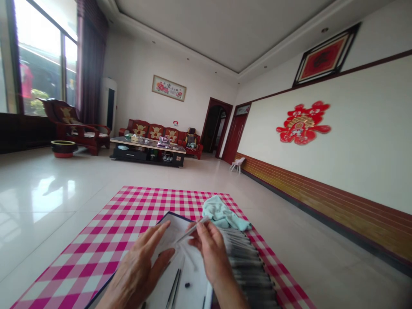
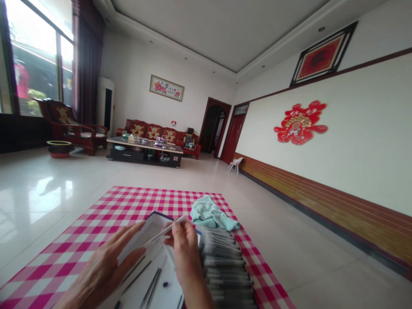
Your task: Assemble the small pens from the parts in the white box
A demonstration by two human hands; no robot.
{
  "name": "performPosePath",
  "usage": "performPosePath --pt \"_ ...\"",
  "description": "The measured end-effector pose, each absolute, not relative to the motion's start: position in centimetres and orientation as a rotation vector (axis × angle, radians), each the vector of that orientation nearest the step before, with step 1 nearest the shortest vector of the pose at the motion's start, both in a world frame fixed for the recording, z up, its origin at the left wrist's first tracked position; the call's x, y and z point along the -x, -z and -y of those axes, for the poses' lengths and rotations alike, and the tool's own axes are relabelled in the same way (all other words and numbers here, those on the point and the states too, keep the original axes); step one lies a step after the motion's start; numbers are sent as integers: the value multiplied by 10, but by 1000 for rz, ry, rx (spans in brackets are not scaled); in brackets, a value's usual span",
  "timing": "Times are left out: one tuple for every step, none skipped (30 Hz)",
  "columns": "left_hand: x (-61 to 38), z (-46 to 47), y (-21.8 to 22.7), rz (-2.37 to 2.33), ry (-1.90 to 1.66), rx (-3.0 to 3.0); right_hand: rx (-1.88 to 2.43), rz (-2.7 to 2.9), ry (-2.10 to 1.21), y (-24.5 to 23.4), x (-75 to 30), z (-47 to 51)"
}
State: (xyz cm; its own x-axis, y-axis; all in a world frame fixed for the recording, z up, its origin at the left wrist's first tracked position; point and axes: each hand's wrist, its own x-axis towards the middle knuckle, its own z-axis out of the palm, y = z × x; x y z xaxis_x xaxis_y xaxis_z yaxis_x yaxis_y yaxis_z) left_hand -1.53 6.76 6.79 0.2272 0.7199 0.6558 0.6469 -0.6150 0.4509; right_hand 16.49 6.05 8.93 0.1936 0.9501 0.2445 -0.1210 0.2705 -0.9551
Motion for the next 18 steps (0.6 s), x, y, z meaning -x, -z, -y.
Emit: performPosePath --pt "18 -69 -68 -1355 -1355 -2398 1002 1098 -895 -100 -178 -60" --pt "20 -71 -68 -1390 -1343 -2386 1018 1115 -836 -111 -193 -58" --pt "22 -72 -68 -1414 -1375 -2377 1087 1211 -709 -120 -208 -56" --pt "24 -74 -68 -1421 -1376 -2373 1154 1319 -572 -127 -223 -54" --pt "25 -75 -67 -1433 -1383 -2368 1208 1440 -429 -132 -238 -51" --pt "26 -76 -66 -1441 -1387 -2365 1270 1566 -287 -134 -251 -47" --pt "26 -77 -64 -1445 -1387 -2366 1325 1677 -162 -133 -263 -44" --pt "27 -78 -63 -1450 -1386 -2369 1376 1777 -68 -129 -273 -41" --pt "27 -78 -61 -1456 -1387 -2375 1435 1874 -11 -123 -282 -39" --pt "28 -79 -60 -1462 -1391 -2378 1494 1959 20 -114 -289 -36" --pt "29 -80 -59 -1469 -1392 -2382 1546 2026 42 -105 -294 -34" --pt "29 -80 -58 -1477 -1392 -2383 1595 2078 60 -96 -299 -32" --pt "30 -80 -58 -1486 -1397 -2380 1639 2118 80 -88 -302 -31" --pt "30 -81 -58 -1491 -1399 -2375 1679 2146 104 -80 -304 -30" --pt "31 -81 -58 -1489 -1401 -2372 1717 2165 130 -73 -306 -30" --pt "31 -81 -58 -1485 -1402 -2366 1751 2179 155 -68 -307 -30" --pt "32 -81 -58 -1479 -1402 -2359 1780 2187 178 -64 -307 -30" --pt "32 -81 -58 -1472 -1401 -2350 1799 2192 192 -61 -308 -30"
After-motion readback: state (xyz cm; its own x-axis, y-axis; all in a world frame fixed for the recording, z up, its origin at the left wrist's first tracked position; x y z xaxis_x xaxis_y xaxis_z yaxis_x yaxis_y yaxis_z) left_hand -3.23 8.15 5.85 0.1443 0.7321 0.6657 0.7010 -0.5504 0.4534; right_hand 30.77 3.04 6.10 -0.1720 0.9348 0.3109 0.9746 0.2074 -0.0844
